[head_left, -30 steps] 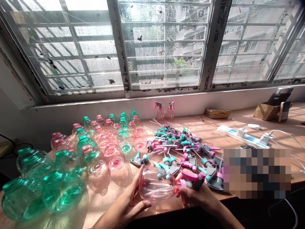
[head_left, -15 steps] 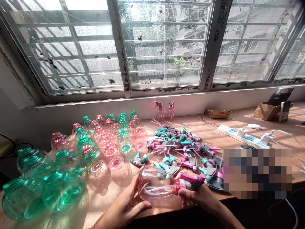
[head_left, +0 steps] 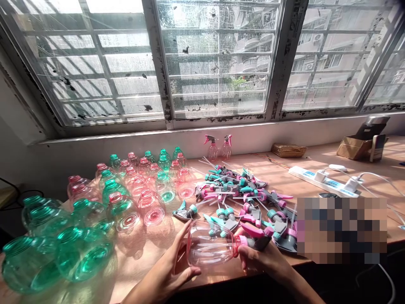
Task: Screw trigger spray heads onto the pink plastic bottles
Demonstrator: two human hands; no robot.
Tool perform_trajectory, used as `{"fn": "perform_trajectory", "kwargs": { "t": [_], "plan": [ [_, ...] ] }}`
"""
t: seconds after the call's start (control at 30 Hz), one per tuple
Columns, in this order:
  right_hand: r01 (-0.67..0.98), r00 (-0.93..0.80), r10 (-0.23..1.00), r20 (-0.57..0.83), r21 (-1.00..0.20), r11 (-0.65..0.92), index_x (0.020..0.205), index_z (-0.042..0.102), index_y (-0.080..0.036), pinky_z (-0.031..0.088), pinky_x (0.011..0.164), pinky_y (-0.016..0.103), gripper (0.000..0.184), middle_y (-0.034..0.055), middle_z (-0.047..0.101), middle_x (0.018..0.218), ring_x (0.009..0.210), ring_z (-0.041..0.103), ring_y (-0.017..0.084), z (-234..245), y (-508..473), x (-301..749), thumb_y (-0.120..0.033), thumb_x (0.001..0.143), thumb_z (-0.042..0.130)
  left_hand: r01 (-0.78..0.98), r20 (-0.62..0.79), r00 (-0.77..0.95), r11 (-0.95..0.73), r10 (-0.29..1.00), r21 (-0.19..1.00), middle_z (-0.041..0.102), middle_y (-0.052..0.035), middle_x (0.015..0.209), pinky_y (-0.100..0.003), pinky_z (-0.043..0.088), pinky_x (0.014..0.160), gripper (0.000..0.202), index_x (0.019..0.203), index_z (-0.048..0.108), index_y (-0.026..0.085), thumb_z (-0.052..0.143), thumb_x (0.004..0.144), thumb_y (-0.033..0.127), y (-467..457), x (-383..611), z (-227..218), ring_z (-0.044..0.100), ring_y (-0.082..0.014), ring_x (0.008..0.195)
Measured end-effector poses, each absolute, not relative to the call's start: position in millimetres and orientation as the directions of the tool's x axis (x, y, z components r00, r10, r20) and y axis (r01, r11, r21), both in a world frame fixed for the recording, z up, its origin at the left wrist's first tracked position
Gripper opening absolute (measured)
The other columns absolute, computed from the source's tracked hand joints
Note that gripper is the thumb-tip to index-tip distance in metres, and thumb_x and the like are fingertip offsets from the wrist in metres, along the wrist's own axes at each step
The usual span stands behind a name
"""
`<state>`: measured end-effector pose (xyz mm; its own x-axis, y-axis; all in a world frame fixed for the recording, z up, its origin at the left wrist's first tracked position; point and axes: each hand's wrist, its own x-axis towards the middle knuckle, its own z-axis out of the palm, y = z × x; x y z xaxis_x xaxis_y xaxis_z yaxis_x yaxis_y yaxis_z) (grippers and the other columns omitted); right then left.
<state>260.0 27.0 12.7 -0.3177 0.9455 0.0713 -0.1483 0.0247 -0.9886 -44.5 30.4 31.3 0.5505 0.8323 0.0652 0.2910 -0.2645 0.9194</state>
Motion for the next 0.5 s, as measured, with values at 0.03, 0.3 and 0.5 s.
{"fn": "perform_trajectory", "kwargs": {
  "t": [0.03, 0.3, 0.5],
  "plan": [
    [-0.16, -0.319, 0.946, 0.063, -0.987, 0.012, 0.093, 0.071, -0.015, 0.05, 0.051, 0.025, 0.043, -0.0005, 0.068, 0.063, 0.052, 0.062, 0.014, 13.3, 26.6, 259.7, -0.056, 0.081, 0.079, 0.271, 0.059, 0.553, -0.247, 0.831, 0.93, 0.021, -0.0054, 0.172, -0.049, 0.027, 0.128, 0.088, 0.161, 0.002, 0.041, 0.064, 0.097, 0.043, 30.4, -44.2, 31.1, 0.029, -0.0319, 0.155],
    [-0.123, -0.316, 0.945, 0.086, -0.991, 0.049, 0.091, 0.071, -0.016, 0.054, 0.055, 0.026, 0.043, -0.0016, 0.067, 0.063, 0.054, 0.064, 0.014, 20.6, 25.5, 258.3, -0.056, 0.079, 0.081, 0.233, 0.095, 0.55, -0.262, 0.83, 0.936, 0.02, -0.0032, 0.172, -0.044, 0.031, 0.127, 0.082, 0.16, 0.005, 0.043, 0.061, 0.099, 0.041, 30.3, -44.3, 27.1, 0.029, -0.0296, 0.155],
    [-0.062, -0.315, 0.949, 0.023, -0.998, 0.004, 0.082, 0.06, -0.022, 0.052, 0.047, 0.021, 0.04, -0.0044, 0.067, 0.059, 0.048, 0.062, 0.012, 22.6, 25.2, 256.0, -0.055, 0.078, 0.082, 0.286, 0.079, 0.55, -0.277, 0.831, 0.917, 0.03, -0.0046, 0.169, -0.05, 0.032, 0.126, 0.087, 0.159, 0.009, 0.043, 0.068, 0.096, 0.033, 31.7, -47.3, 27.5, 0.038, -0.032, 0.151]
  ]
}}
